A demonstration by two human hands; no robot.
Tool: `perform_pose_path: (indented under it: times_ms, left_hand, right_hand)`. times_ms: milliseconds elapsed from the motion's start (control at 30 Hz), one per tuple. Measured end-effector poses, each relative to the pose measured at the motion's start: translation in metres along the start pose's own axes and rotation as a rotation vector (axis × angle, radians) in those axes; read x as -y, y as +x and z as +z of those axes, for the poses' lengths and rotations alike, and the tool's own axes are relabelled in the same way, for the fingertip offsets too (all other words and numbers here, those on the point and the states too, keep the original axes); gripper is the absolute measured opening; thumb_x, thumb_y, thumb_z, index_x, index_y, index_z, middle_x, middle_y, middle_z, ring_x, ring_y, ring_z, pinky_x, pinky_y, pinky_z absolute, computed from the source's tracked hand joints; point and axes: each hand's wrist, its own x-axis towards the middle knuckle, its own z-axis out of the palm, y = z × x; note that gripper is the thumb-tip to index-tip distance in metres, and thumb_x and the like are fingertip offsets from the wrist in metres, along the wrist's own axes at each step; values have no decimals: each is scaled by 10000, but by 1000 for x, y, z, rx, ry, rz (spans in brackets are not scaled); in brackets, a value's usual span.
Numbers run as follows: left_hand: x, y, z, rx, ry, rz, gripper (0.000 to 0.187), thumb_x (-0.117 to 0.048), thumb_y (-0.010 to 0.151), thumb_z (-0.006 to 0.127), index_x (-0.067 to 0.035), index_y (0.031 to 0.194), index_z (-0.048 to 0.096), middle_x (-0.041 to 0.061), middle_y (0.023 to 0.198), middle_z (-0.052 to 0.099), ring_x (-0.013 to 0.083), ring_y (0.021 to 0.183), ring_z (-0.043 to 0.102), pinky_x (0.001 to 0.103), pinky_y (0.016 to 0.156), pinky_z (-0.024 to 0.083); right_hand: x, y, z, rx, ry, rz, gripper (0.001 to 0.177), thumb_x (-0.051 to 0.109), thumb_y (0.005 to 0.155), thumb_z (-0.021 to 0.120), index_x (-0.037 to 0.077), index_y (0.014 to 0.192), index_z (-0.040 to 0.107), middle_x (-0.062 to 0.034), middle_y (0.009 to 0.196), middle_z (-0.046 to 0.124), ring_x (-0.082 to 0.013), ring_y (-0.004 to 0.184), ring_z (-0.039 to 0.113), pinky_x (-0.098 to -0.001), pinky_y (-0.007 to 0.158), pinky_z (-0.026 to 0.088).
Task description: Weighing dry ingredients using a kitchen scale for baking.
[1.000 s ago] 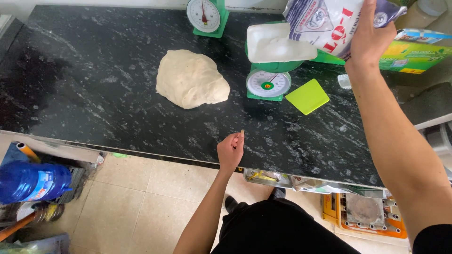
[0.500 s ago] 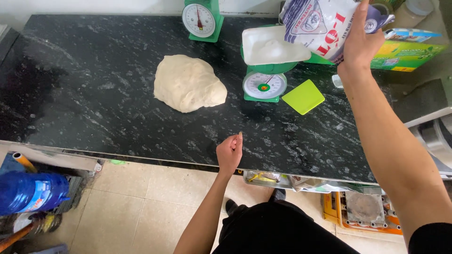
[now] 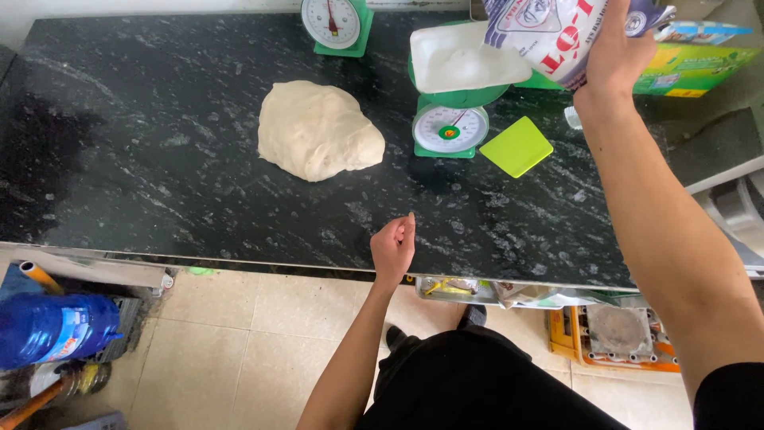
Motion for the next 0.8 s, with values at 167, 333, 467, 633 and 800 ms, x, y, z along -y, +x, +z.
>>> perform_pose_path:
  times_ms: [167,333,467,633,800]
  left_hand:
    - [2,-1,-1,-4,-20,65,354,-343,1010,670,-2,963,753,46,629,653,92,512,564,262,495,422]
    - [9,0,-1,38,17,80,362,-341,1010,669,4,942,753,41,622,650,78,499,556,261,489,412]
    - [17,13,5,80,-203,-160,344,-330,1001,688,5,996,764,38,650,644,69,555,542,244,504,440]
    - [-56,47,26,185,-419,-275,342,-320,1024,667,3,1048,776,26,733,674,70,604,589,225,536,480]
    - [-241,112,58,255,-45,314,418,-396,936,701,-24,1127,728,81,808,749,157,580,693,309,541,537]
  right_hand:
    - [-11,-1,-10,16,73,39,481,332,1036,745,-84,1227,600,-151,1143,763,-217,971,782,-405,845,674]
    - [-4,-21,-5,7,146,115,605,405,979,734,-89,1285,565,-164,1241,732,-248,1064,791,-431,920,699]
    - [-16,-35,-26,22,373,378,693,561,973,565,62,1453,553,-106,1440,682,-284,1287,708,-485,1079,585]
    - [-55,-74,-61,-103,476,582,596,608,1029,457,181,1426,585,-42,1351,682,-249,1176,677,-449,992,559]
    - [-19,-101,-22,-87,484,851,489,527,1050,392,174,1253,662,-24,1141,760,-217,1006,725,-408,863,613]
